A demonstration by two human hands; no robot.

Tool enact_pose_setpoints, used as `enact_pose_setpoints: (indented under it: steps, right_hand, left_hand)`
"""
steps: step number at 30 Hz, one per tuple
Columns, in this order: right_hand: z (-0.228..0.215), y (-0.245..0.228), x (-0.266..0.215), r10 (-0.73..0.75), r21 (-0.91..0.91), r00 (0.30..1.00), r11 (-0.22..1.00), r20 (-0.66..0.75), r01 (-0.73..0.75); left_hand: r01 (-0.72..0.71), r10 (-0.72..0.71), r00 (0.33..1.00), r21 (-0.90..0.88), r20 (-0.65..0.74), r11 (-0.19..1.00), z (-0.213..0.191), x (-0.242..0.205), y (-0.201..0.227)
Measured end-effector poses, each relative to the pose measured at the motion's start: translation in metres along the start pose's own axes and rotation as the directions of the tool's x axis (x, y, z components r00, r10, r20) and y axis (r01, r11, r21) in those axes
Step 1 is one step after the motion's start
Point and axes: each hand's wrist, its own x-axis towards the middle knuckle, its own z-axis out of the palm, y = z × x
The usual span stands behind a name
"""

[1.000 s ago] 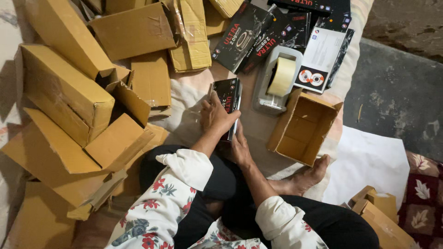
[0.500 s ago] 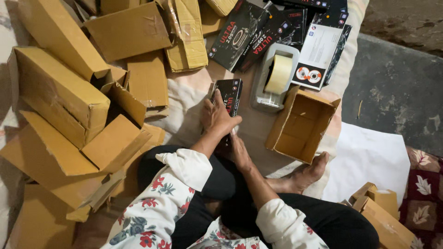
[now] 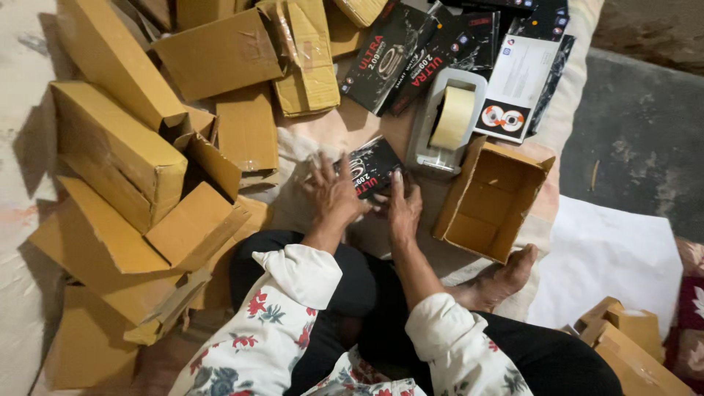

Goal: The person sits on the floor and packs smartwatches into small cardboard boxes. They open a product box, place the watch and accessories inside, close the product box, insert it into a shipping box, and seal the box with packing tape. The process is repeated for multiple units.

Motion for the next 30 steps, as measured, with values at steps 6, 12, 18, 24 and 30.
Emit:
enact_pose_setpoints:
  steps: [6, 12, 18, 24, 30]
  right_hand:
    - [0.004, -0.007, 0.005, -0.061, -0.311, 0.992, 0.95, -0.114, 0.023]
    - [-0.031, 0.014, 0.005, -0.085, -0.349, 0.996, 0.933, 0.019, 0.086]
    - [-0.042, 0.02, -0.008, 0.008, -0.379, 0.999, 0.926, 0.045, 0.01]
    - [-0.037, 0.053, 0.006, -0.305, -0.32, 0.952, 0.902, 0.003, 0.29]
    - [-0.03, 0.054, 0.03, -0.146, -0.463, 0.987, 0.881, -0.068, 0.098]
  left_hand:
    - [0.428, -0.462, 0.887, -0.416, 0.021, 0.802, 0.004, 0.006, -0.026]
    - [-0.117, -0.171, 0.816, -0.448, -0.552, 0.886, 0.042, 0.06, -0.042]
    - [0.172, -0.314, 0.873, -0.37, -0.372, 0.913, 0.025, 0.052, -0.027]
    - [0.202, -0.317, 0.89, -0.34, -0.326, 0.918, 0.01, 0.044, -0.026]
    - [0.324, -0.426, 0.89, -0.433, -0.162, 0.841, 0.013, 0.077, -0.043]
